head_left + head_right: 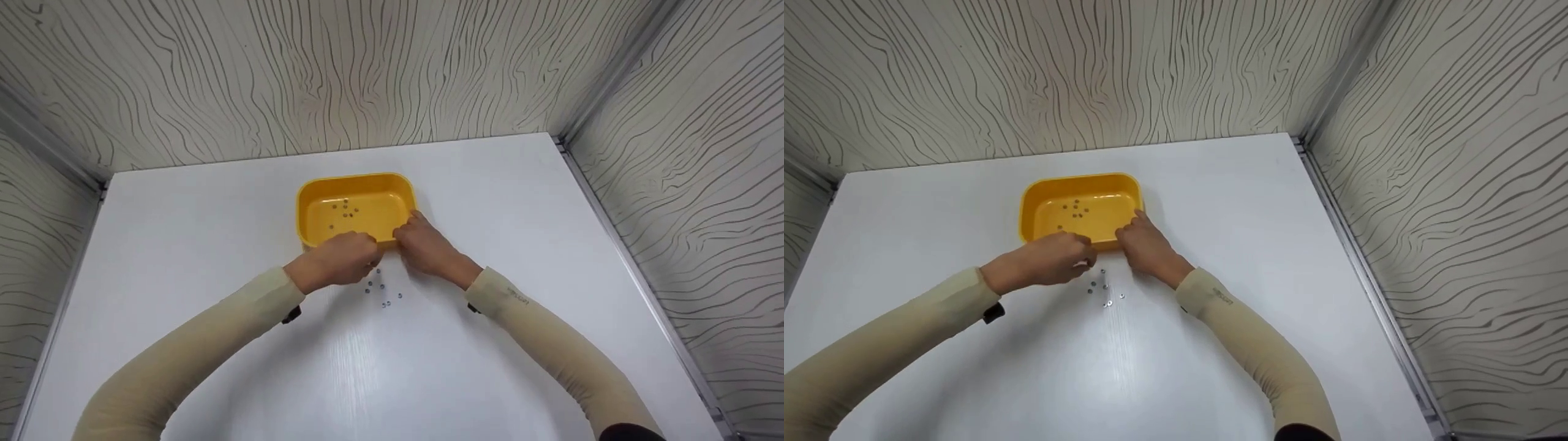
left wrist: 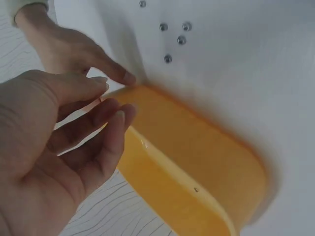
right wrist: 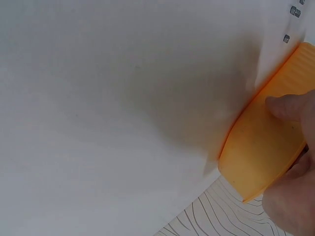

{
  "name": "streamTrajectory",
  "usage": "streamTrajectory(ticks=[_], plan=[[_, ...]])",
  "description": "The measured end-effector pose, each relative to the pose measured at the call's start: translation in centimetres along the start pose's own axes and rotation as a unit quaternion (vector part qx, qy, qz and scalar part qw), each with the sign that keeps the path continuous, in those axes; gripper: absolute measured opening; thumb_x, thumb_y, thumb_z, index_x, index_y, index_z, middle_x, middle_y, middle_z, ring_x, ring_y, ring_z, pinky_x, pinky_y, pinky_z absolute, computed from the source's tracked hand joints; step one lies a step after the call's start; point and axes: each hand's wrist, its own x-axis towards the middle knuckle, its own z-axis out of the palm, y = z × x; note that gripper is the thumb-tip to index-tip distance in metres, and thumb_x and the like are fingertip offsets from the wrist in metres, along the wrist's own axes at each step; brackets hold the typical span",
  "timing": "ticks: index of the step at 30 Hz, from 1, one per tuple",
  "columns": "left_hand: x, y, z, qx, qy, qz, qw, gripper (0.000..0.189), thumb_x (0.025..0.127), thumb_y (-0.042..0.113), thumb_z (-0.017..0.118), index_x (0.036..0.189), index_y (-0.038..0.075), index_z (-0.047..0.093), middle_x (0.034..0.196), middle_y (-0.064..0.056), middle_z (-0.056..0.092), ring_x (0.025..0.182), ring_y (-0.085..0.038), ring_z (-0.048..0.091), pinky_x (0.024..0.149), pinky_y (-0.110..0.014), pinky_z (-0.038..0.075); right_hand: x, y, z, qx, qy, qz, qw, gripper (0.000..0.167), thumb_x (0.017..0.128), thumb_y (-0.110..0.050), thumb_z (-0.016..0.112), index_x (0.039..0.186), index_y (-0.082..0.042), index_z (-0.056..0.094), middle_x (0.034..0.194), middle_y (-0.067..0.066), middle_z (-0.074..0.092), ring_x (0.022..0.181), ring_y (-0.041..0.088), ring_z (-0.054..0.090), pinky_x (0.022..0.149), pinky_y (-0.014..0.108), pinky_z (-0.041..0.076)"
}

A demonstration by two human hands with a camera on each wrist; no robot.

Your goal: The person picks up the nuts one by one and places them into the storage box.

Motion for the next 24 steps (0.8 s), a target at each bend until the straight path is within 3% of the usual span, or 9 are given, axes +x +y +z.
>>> streamTrajectory(ticks=[5,8,15,18,24], plan=[[-1.0,0.3,2.3,-0.013,0.007,0.012,0.9998,0.019,0.097,0.014,0.075,0.114,0.009,0.080,0.095,-0.007,0.080,0.073,-0.017,0.063,0.075,-0.029,0.061,0.0,0.0,0.0,-0.018,-0.004,-0.006,0.9998,0.011,0.101,-0.005,0.063,0.105,-0.003,0.073,0.094,0.011,0.075,0.098,0.026,0.058,0.120,0.041,0.037],[-1.4,0.3,3.9,0.003,0.023,0.026,0.9994,0.018,0.097,0.012,0.073,0.113,0.009,0.080,0.097,-0.008,0.077,0.073,-0.019,0.061,0.073,-0.030,0.060,0.1,0.0,0.0,-0.024,-0.005,-0.012,0.9996,0.009,0.100,-0.005,0.064,0.104,-0.003,0.073,0.093,0.011,0.075,0.097,0.027,0.058,0.123,0.042,0.036],[-1.9,0.4,7.2,0.110,0.053,0.034,0.9920,0.012,0.094,0.007,0.072,0.103,0.006,0.078,0.090,-0.009,0.074,0.073,-0.023,0.066,0.063,-0.034,0.059,0.0,0.0,0.1,-0.014,0.005,-0.009,0.9999,0.011,0.101,-0.007,0.064,0.106,-0.003,0.073,0.096,0.012,0.076,0.100,0.028,0.059,0.125,0.042,0.034],[-1.8,0.6,8.1,0.141,0.060,0.037,0.9875,0.013,0.091,0.004,0.074,0.102,0.008,0.079,0.090,-0.007,0.075,0.076,-0.022,0.067,0.061,-0.033,0.060,-0.1,0.1,0.1,-0.008,0.014,-0.017,0.9997,0.009,0.099,-0.005,0.064,0.104,-0.002,0.072,0.097,0.013,0.076,0.104,0.031,0.061,0.128,0.044,0.032],[-1.5,0.9,8.8,0.156,0.078,0.047,0.9835,0.015,0.088,0.000,0.075,0.100,0.009,0.080,0.087,-0.006,0.074,0.074,-0.021,0.067,0.061,-0.031,0.060,-0.1,0.1,0.2,-0.007,0.015,-0.014,0.9998,0.010,0.100,-0.006,0.065,0.105,-0.002,0.072,0.098,0.013,0.077,0.105,0.030,0.063,0.130,0.045,0.030]])
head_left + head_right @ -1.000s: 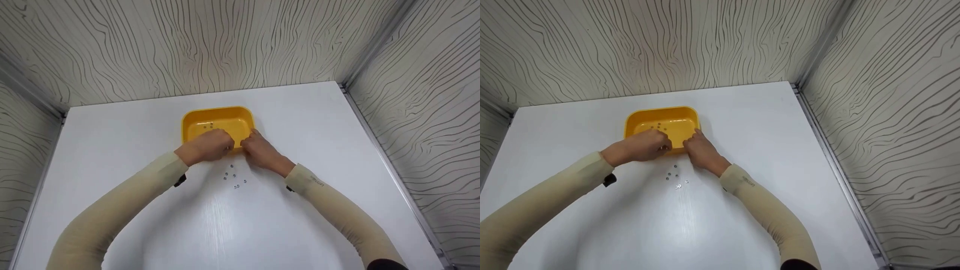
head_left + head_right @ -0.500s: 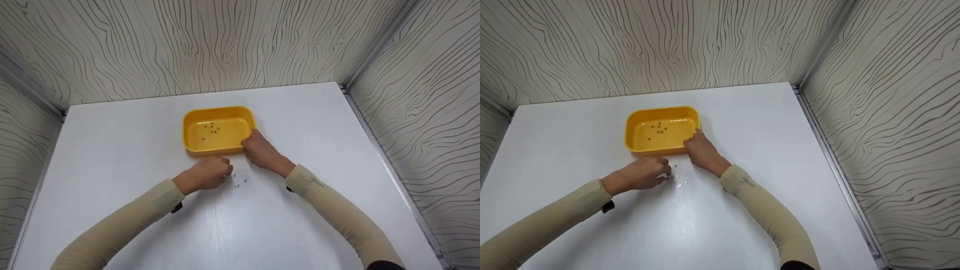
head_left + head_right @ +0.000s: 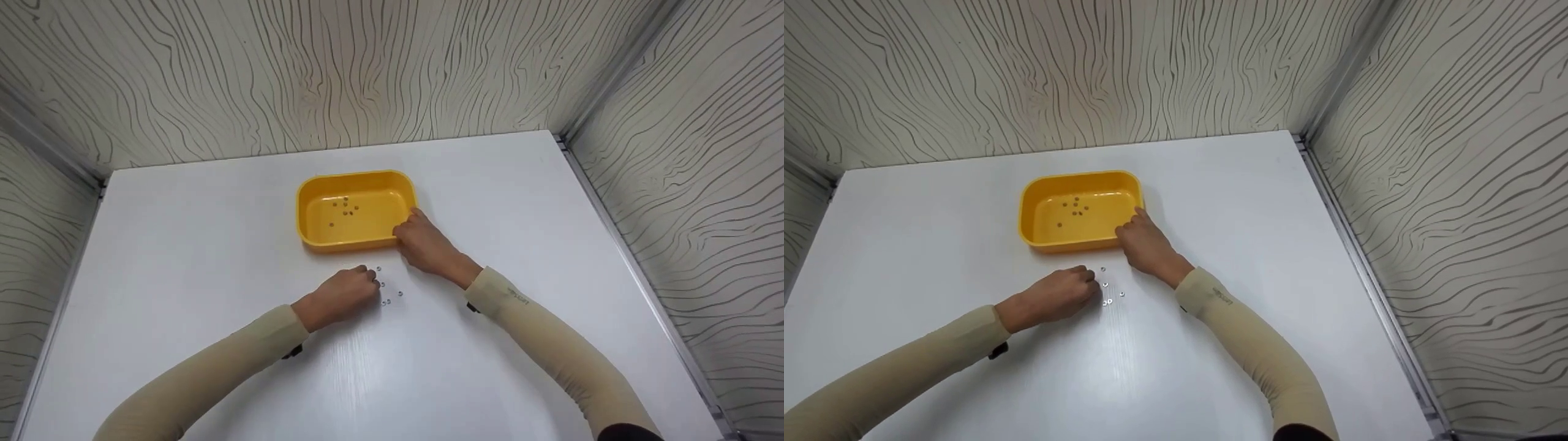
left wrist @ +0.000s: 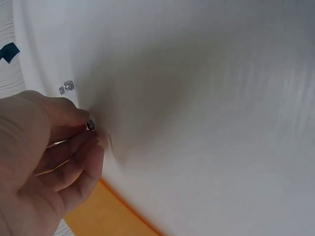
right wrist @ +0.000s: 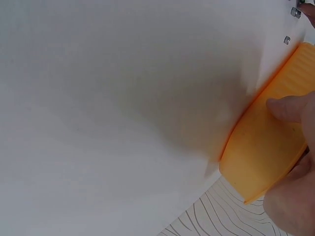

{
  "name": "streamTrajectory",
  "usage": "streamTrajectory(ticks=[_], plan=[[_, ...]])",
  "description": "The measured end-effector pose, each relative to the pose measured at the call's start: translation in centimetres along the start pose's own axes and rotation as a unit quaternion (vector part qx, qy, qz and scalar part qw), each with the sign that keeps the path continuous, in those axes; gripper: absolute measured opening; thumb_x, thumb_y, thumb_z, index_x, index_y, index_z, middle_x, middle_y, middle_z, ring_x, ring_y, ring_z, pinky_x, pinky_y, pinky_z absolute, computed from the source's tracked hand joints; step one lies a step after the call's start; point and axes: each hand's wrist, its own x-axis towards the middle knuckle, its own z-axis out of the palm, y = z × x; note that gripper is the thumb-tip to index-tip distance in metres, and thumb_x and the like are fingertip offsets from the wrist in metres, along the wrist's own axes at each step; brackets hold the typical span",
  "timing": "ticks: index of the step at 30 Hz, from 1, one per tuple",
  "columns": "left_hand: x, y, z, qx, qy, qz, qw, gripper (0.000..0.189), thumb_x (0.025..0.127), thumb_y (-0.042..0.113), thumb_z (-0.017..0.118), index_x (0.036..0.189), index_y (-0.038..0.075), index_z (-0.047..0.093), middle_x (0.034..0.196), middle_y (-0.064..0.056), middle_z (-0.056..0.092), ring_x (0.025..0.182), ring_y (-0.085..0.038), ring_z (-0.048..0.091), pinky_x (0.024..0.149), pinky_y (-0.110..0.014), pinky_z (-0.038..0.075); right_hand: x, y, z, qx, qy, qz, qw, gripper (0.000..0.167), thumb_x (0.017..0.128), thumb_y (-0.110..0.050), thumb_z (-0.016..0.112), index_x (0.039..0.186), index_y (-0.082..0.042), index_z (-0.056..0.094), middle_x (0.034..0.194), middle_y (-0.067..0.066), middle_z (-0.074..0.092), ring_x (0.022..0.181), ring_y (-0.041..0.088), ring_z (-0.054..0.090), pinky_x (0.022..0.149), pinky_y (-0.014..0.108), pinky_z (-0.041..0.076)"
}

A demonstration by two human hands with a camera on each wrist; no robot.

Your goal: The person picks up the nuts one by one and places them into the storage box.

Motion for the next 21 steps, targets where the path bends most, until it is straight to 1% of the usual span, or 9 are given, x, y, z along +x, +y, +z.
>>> streamTrajectory(ticks=[3,8,11,17,19,21], plan=[[0.11,0.03,-0.01,0.011,0.003,0.007,0.9999,0.017,0.088,0.000,0.077,0.100,0.011,0.081,0.086,-0.005,0.076,0.073,-0.020,0.069,0.063,-0.030,0.061,0.06,-0.07,-0.03,-0.001,-0.007,0.007,1.0000,0.013,0.101,-0.008,0.064,0.108,-0.002,0.073,0.099,0.013,0.077,0.104,0.029,0.062,0.130,0.044,0.030],[0.09,0.28,0.10,0.062,0.023,0.029,0.9974,0.016,0.087,0.001,0.077,0.094,0.013,0.084,0.080,-0.004,0.077,0.068,-0.018,0.070,0.061,-0.029,0.061,0.08,-0.08,-0.02,-0.010,-0.005,0.009,0.9999,0.013,0.101,-0.009,0.064,0.108,-0.003,0.073,0.100,0.013,0.077,0.104,0.029,0.062,0.130,0.044,0.030],[0.03,0.49,0.17,0.086,0.029,0.035,0.9952,0.016,0.087,0.001,0.076,0.092,0.014,0.084,0.078,-0.003,0.076,0.067,-0.017,0.070,0.061,-0.028,0.061,0.05,-0.07,0.01,-0.011,-0.001,0.008,0.9999,0.013,0.101,-0.008,0.065,0.109,-0.002,0.073,0.101,0.013,0.078,0.106,0.030,0.064,0.131,0.045,0.028],[0.18,0.70,0.08,0.087,0.000,0.031,0.9957,0.015,0.090,0.005,0.076,0.098,0.014,0.085,0.083,-0.003,0.079,0.071,-0.016,0.073,0.065,-0.028,0.063,0.03,-0.11,0.13,-0.006,-0.001,0.013,0.9999,0.014,0.102,-0.010,0.065,0.111,-0.003,0.073,0.103,0.013,0.078,0.105,0.029,0.063,0.131,0.045,0.028],[0.19,0.74,-0.10,0.082,-0.011,0.031,0.9961,0.015,0.091,0.005,0.077,0.100,0.014,0.084,0.085,-0.003,0.079,0.072,-0.016,0.074,0.066,-0.028,0.063,0.02,-0.10,0.21,-0.002,-0.002,0.015,0.9999,0.014,0.102,-0.010,0.066,0.111,-0.003,0.073,0.103,0.013,0.077,0.105,0.029,0.062,0.131,0.045,0.028],[0.14,0.77,-0.22,0.072,-0.015,0.028,0.9969,0.015,0.090,0.004,0.077,0.099,0.014,0.084,0.084,-0.003,0.079,0.072,-0.017,0.074,0.066,-0.028,0.063,0.04,-0.08,0.22,0.001,-0.001,0.013,0.9999,0.013,0.102,-0.009,0.064,0.109,-0.003,0.073,0.100,0.013,0.077,0.104,0.029,0.061,0.130,0.045,0.029]])
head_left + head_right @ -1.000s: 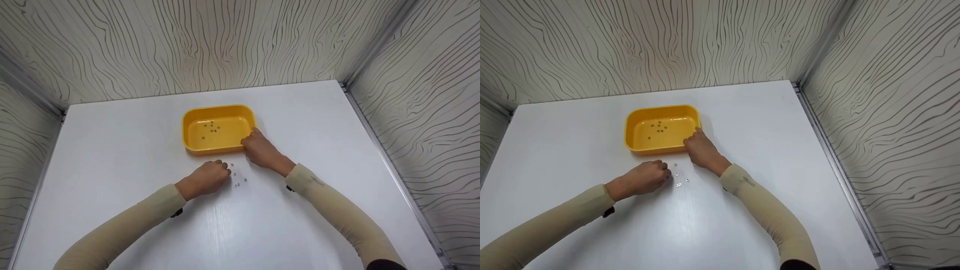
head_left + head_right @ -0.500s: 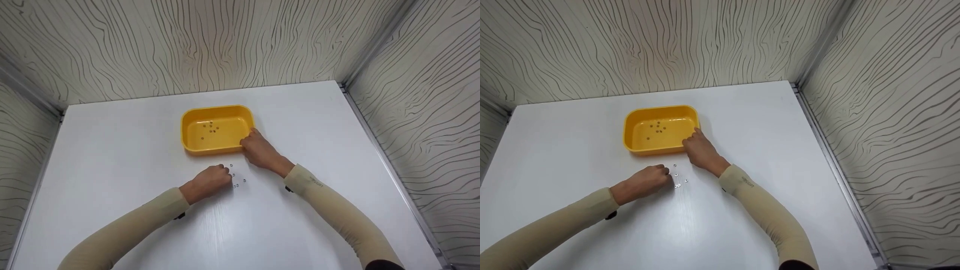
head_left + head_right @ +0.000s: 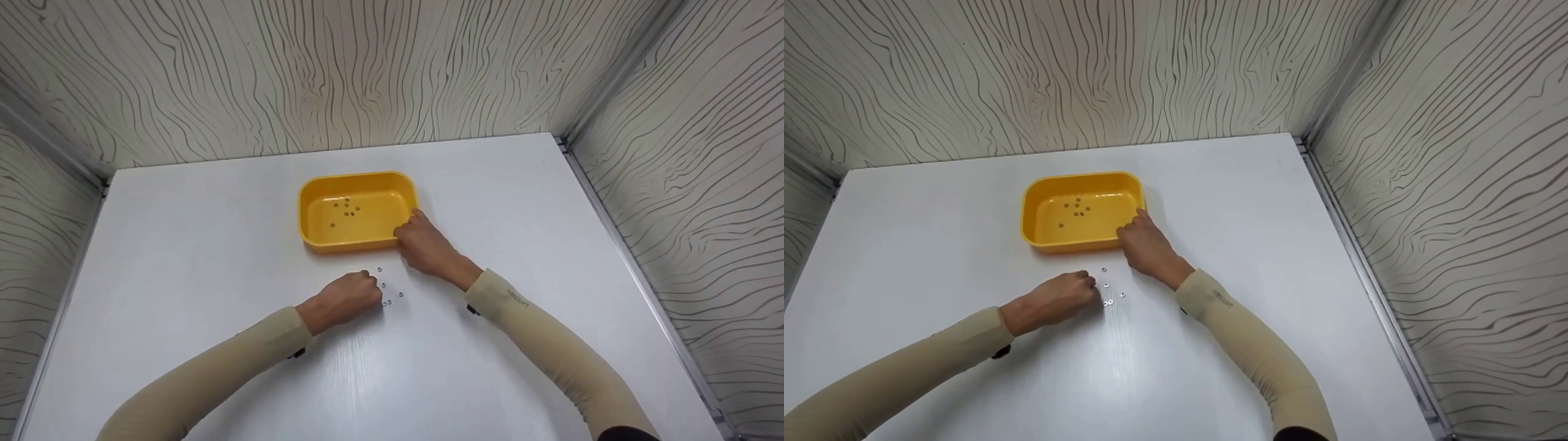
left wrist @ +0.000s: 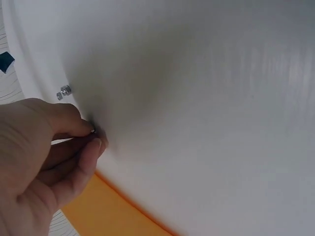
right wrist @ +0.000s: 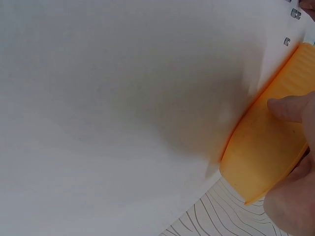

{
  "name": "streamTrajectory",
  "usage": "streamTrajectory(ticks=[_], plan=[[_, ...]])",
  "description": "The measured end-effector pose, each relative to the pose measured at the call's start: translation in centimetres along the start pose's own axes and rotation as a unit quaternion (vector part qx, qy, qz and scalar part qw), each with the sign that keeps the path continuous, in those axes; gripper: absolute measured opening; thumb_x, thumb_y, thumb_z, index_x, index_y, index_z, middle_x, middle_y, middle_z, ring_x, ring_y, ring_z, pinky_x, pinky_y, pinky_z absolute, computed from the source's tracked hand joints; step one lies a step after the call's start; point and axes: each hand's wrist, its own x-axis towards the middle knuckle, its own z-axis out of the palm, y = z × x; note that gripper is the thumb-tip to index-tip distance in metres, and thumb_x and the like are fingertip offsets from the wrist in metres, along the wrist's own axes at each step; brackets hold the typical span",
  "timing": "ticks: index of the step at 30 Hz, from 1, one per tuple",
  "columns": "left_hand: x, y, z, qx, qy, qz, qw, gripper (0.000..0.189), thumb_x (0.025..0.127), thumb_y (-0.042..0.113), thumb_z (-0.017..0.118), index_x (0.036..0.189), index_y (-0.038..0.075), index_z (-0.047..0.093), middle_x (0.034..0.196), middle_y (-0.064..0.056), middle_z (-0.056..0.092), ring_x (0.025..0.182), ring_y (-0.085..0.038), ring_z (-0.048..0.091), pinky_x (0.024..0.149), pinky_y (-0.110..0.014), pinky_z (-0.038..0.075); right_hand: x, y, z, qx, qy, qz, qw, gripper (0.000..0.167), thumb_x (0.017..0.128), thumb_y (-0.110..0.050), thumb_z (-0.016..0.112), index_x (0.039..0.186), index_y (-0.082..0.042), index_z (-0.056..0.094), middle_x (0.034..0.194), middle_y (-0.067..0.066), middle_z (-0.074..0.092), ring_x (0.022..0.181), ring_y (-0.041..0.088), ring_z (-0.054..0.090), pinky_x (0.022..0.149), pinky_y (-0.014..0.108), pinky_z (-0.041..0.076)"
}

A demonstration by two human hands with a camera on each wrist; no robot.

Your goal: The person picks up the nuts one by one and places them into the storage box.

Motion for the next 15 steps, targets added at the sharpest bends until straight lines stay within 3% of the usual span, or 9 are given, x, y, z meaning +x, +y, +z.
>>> streamTrajectory(ticks=[6,11,13,15], plan=[[-0.2,-0.3,-0.4,-0.043,0.004,-0.010,0.9990,0.016,0.088,-0.001,0.075,0.095,0.011,0.084,0.081,-0.005,0.077,0.070,-0.019,0.072,0.062,-0.030,0.061,0.1,0.1,0.0,-0.002,0.003,-0.006,1.0000,0.012,0.101,-0.006,0.061,0.103,-0.002,0.072,0.091,0.012,0.074,0.098,0.029,0.059,0.128,0.047,0.033],[-0.1,-0.9,-1.4,-0.100,0.003,-0.015,0.9949,0.016,0.092,-0.002,0.072,0.101,0.007,0.082,0.085,-0.008,0.078,0.074,-0.020,0.072,0.068,-0.030,0.062,0.0,0.0,0.0,-0.002,0.000,-0.003,1.0000,0.012,0.101,-0.007,0.062,0.105,-0.003,0.072,0.093,0.011,0.074,0.099,0.028,0.060,0.131,0.047,0.029],[0.0,-1.3,-2.1,-0.156,0.006,-0.022,0.9876,0.017,0.094,-0.003,0.070,0.104,0.005,0.081,0.089,-0.009,0.079,0.077,-0.021,0.074,0.073,-0.031,0.063,0.0,0.0,0.0,-0.001,0.000,-0.004,1.0000,0.012,0.101,-0.007,0.062,0.106,-0.003,0.072,0.094,0.011,0.074,0.099,0.028,0.061,0.131,0.046,0.027],[0.1,-1.8,-3.0,-0.226,0.015,-0.035,0.9733,0.017,0.095,-0.003,0.069,0.105,0.004,0.081,0.091,-0.009,0.080,0.080,-0.021,0.074,0.076,-0.031,0.064,-0.1,0.0,0.0,-0.001,0.000,-0.004,1.0000,0.012,0.101,-0.007,0.062,0.105,-0.002,0.072,0.094,0.011,0.074,0.100,0.029,0.061,0.132,0.046,0.026]])
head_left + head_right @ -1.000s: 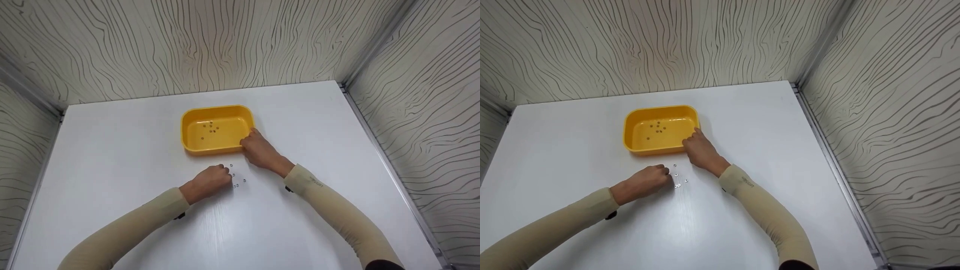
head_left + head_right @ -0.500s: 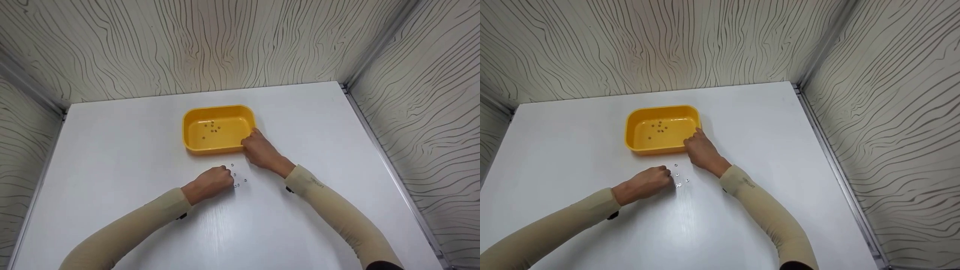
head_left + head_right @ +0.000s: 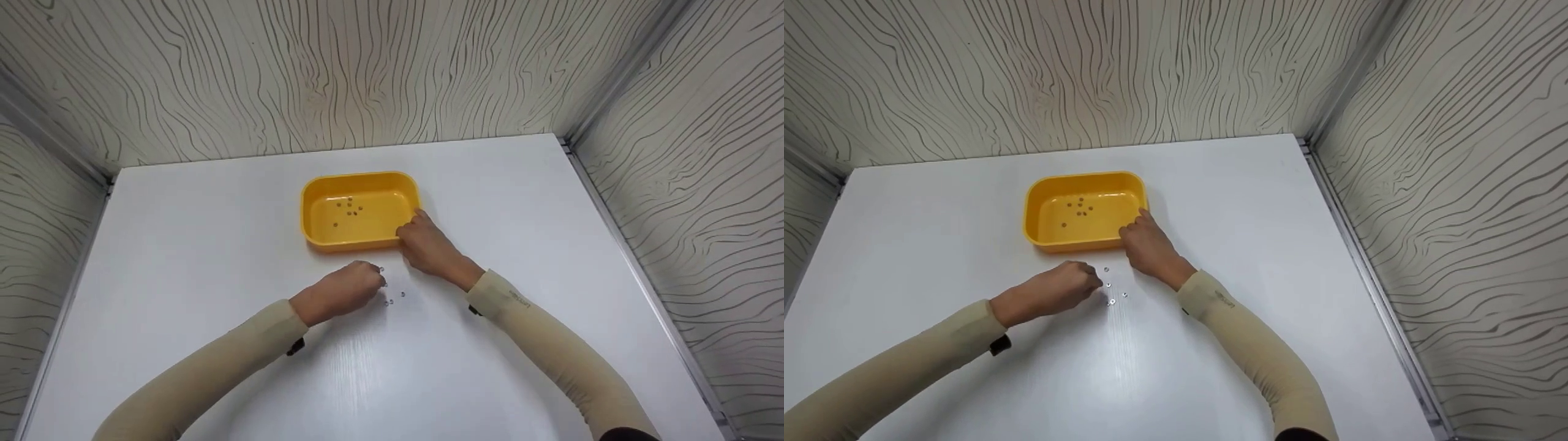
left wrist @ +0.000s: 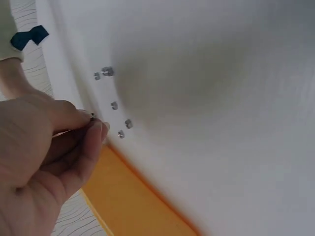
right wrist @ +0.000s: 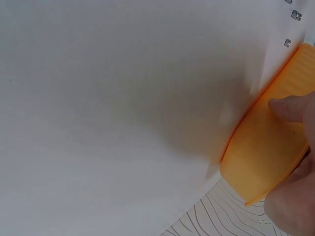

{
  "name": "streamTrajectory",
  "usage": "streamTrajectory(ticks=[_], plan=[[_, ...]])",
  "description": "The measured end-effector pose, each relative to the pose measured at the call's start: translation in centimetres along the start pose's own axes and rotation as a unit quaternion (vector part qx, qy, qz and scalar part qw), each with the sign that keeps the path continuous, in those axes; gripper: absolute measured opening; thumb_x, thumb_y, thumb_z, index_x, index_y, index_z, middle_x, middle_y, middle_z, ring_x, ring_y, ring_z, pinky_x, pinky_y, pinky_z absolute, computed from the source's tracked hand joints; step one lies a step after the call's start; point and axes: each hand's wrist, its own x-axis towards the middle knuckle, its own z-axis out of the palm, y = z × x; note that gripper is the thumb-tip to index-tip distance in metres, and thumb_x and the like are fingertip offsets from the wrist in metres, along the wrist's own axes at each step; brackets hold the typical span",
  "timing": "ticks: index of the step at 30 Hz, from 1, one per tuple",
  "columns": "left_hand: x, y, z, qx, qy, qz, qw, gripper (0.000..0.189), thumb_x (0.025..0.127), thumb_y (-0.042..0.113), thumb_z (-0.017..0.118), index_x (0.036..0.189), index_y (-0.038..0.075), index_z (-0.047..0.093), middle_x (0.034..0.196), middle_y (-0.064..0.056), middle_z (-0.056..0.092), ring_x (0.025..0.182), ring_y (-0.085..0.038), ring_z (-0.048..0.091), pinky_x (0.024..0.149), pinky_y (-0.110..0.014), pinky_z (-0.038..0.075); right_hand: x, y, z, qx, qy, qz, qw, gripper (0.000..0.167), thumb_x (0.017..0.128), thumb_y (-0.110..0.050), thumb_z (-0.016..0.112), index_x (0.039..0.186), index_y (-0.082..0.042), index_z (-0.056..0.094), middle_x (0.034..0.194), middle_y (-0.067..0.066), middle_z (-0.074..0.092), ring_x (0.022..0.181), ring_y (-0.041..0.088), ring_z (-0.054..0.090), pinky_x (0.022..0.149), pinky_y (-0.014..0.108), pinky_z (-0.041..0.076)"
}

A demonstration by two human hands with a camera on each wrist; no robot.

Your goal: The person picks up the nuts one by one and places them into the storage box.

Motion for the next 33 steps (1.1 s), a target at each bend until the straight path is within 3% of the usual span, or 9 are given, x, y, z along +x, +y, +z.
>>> streamTrajectory(ticks=[2,5,8,10,14,17,20,27,33], plan=[[0.2,-0.1,-1.1,-0.076,0.014,-0.018,0.9969,0.018,0.095,-0.003,0.069,0.106,0.004,0.082,0.089,-0.008,0.080,0.076,-0.017,0.071,0.072,-0.027,0.062,0.0,0.0,0.1,0.000,0.002,-0.002,1.0000,0.010,0.101,-0.006,0.062,0.104,-0.002,0.071,0.093,0.012,0.074,0.100,0.029,0.060,0.132,0.046,0.026],[0.5,-0.4,-2.7,-0.166,0.029,-0.053,0.9842,0.015,0.097,0.000,0.067,0.099,0.005,0.081,0.076,-0.006,0.072,0.065,-0.012,0.059,0.062,-0.021,0.050,0.1,-0.1,0.2,0.002,0.005,-0.003,1.0000,0.010,0.101,-0.006,0.061,0.102,-0.002,0.070,0.091,0.011,0.073,0.099,0.029,0.059,0.130,0.046,0.029],[0.7,-1.0,-4.0,-0.214,0.049,-0.095,0.9710,0.015,0.099,0.006,0.067,0.102,0.007,0.082,0.075,-0.005,0.069,0.066,-0.011,0.055,0.063,-0.020,0.046,0.1,-0.1,0.3,0.009,0.010,-0.001,0.9999,0.011,0.103,-0.008,0.060,0.103,-0.003,0.071,0.091,0.010,0.073,0.099,0.028,0.057,0.126,0.046,0.033],[0.9,-1.6,-4.6,-0.232,0.065,-0.126,0.9622,0.015,0.100,0.009,0.068,0.107,0.008,0.082,0.085,-0.004,0.075,0.073,-0.012,0.060,0.069,-0.021,0.052,0.1,-0.1,0.3,0.011,0.010,0.001,0.9999,0.013,0.103,-0.010,0.060,0.104,-0.003,0.071,0.092,0.009,0.073,0.099,0.027,0.056,0.125,0.046,0.034],[1.2,-3.1,-5.2,-0.276,0.103,-0.180,0.9386,0.018,0.098,0.012,0.073,0.113,0.008,0.082,0.105,-0.007,0.082,0.088,-0.017,0.070,0.085,-0.032,0.062,0.0,0.0,0.2,0.009,0.007,0.004,0.9999,0.013,0.102,-0.010,0.062,0.105,-0.003,0.073,0.093,0.010,0.075,0.100,0.028,0.057,0.127,0.046,0.033],[1.4,-4.6,-5.6,-0.321,0.131,-0.215,0.9129,0.018,0.098,0.012,0.073,0.112,0.005,0.082,0.106,-0.009,0.082,0.092,-0.020,0.074,0.087,-0.035,0.064,-0.1,-0.1,0.0,0.007,0.000,0.008,0.9999,0.011,0.101,-0.009,0.064,0.103,-0.002,0.072,0.090,0.011,0.074,0.098,0.029,0.058,0.129,0.046,0.029],[1.6,-6.1,-6.0,-0.379,0.158,-0.257,0.8748,0.019,0.098,0.014,0.073,0.113,0.003,0.081,0.105,-0.010,0.081,0.093,-0.020,0.076,0.087,-0.034,0.064,-0.1,-0.2,-0.1,0.007,-0.006,0.014,0.9999,0.011,0.101,-0.010,0.064,0.104,-0.002,0.072,0.091,0.011,0.073,0.100,0.029,0.059,0.132,0.044,0.025],[2.6,-9.1,-6.4,-0.532,0.208,-0.342,0.7459,0.023,0.102,0.016,0.068,0.116,0.001,0.078,0.112,-0.012,0.077,0.099,-0.017,0.075,0.091,-0.030,0.063,-0.1,-0.2,-0.1,-0.001,-0.003,0.013,0.9999,0.012,0.101,-0.012,0.065,0.107,-0.003,0.072,0.097,0.011,0.076,0.103,0.029,0.061,0.132,0.046,0.025],[3.6,-10.8,-5.1,-0.613,0.220,-0.379,0.6569,0.027,0.103,0.012,0.065,0.122,-0.005,0.074,0.108,-0.009,0.075,0.091,-0.012,0.069,0.084,-0.021,0.061,0.1,-0.2,0.0,-0.009,-0.003,0.014,0.9999,0.014,0.101,-0.014,0.066,0.109,-0.004,0.072,0.099,0.009,0.075,0.102,0.027,0.060,0.131,0.044,0.027]])
